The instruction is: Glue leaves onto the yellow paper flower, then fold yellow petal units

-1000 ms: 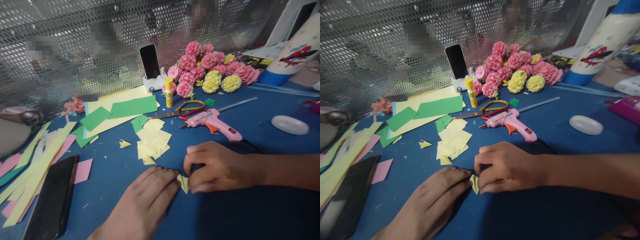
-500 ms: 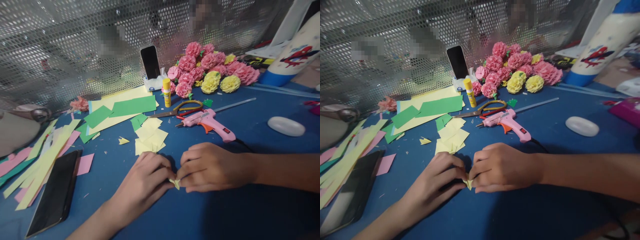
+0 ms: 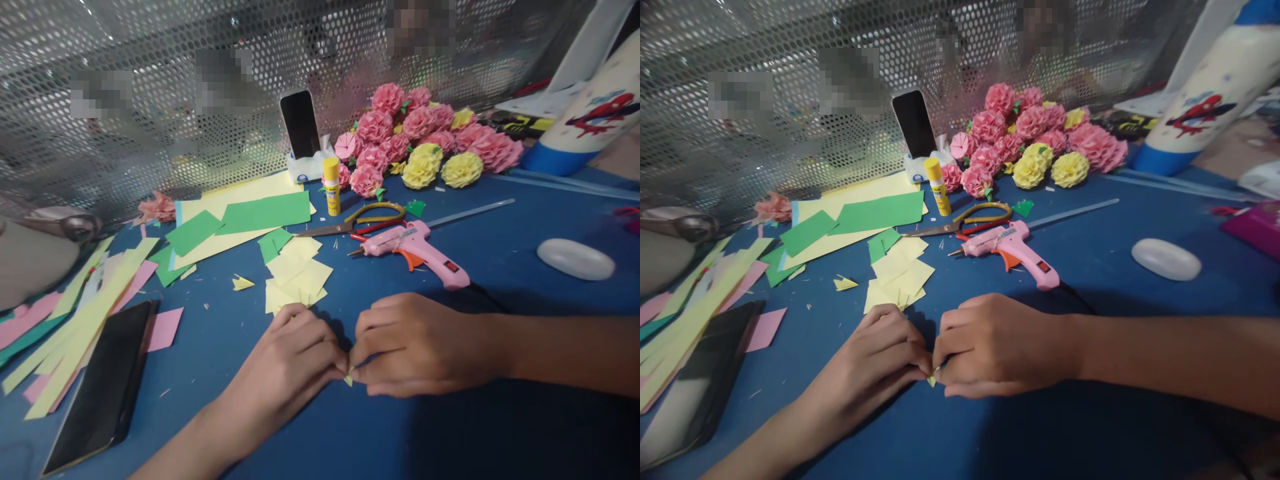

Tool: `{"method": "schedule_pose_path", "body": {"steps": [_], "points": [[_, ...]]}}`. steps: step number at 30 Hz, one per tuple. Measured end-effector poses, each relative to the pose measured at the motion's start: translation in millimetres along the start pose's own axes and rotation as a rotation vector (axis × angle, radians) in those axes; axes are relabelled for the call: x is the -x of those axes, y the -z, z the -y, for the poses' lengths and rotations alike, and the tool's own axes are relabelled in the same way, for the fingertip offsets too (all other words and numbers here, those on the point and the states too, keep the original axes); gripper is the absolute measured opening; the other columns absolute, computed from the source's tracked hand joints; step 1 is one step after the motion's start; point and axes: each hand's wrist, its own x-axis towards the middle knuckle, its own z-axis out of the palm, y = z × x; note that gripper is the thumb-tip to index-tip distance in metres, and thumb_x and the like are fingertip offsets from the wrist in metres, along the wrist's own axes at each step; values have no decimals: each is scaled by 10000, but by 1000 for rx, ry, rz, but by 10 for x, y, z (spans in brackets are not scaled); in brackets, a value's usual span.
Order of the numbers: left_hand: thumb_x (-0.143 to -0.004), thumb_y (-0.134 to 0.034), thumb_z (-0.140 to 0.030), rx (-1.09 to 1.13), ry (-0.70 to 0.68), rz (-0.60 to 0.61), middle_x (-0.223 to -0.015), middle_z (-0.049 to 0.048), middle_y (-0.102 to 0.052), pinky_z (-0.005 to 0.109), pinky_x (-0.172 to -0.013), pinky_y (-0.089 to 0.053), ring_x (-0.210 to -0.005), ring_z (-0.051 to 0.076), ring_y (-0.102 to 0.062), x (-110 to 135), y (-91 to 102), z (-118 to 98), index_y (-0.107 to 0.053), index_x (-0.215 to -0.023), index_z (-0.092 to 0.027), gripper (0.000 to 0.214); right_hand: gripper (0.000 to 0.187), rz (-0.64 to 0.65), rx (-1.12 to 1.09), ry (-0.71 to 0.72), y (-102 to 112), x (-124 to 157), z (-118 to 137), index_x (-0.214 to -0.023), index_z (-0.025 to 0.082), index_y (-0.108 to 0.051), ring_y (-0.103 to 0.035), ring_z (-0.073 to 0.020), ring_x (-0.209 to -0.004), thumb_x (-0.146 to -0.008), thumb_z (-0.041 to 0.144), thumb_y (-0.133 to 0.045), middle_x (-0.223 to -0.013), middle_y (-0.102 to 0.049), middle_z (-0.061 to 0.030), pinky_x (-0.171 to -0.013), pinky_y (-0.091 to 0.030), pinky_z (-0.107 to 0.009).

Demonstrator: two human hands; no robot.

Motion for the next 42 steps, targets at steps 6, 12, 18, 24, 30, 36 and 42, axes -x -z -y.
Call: {"method": "schedule_pose_path", "body": {"steps": [6,12,18,24,30,36,42], "points": [[-1040,-457,-176,-39,9,-18,-865,1,-625,311,-866,-356,-814,150,-522,4,-53,-7,-586,-929,-182,171,168,-18,18,4,-25,0,7,-982,149,-699,-596,-144,-878,-1007,247,-566,-1007,-736,-10,-747,-423,-314],[-1046,-424,-176,-65,40,-1,-848,2,-602,315,-865,-369,-802,153,-522,-17,-47,-27,-581,-912,-183,207,215,-82,62,51,-42,17,14,-1033,161,-690,-618,-138,-871,-1035,271,-505,-991,-748,-9,-728,-439,-313],[-1047,-438,-203,-61,27,23,-844,-3,-610,320,-881,-351,-817,159,-525,-47,-4,-43,-565,-900,-186,195,250,-43,119,76,-16,10,38,-1125,204,-688,-603,-164,-869,-1021,357,-520,-993,-729,-11,-690,-413,-339],[-1050,-445,-228,-52,41,28,-854,-12,-625,317,-883,-361,-823,149,-543,-51,2,-36,-579,-901,-195,202,234,29,102,38,-9,4,52,-1119,207,-696,-582,-169,-887,-1009,325,-526,-1035,-698,-31,-701,-402,-336],[-1032,-484,-173,-33,77,-126,-898,5,-641,314,-879,-388,-860,144,-566,-2,-5,-5,-599,-961,-191,136,250,45,21,-41,28,-21,97,-1098,212,-715,-562,-188,-889,-1017,315,-501,-1018,-658,-50,-732,-394,-350],[-1026,-522,-184,-281,-160,-218,-920,-6,-720,320,-1023,-368,-863,134,-601,203,2,-98,-688,-988,-171,171,270,45,-35,-66,33,-37,104,-1024,190,-728,-551,-190,-883,-1020,302,-482,-996,-642,-59,-759,-393,-342],[-1067,-425,-372,-552,-286,-159,-1213,3,-715,362,-1249,-148,-1130,163,-602,442,-172,-87,-693,-1218,-155,376,250,24,-23,-77,9,-50,95,-937,197,-721,-539,-190,-888,-1004,312,-510,-1015,-650,-44,-731,-387,-342]]}}
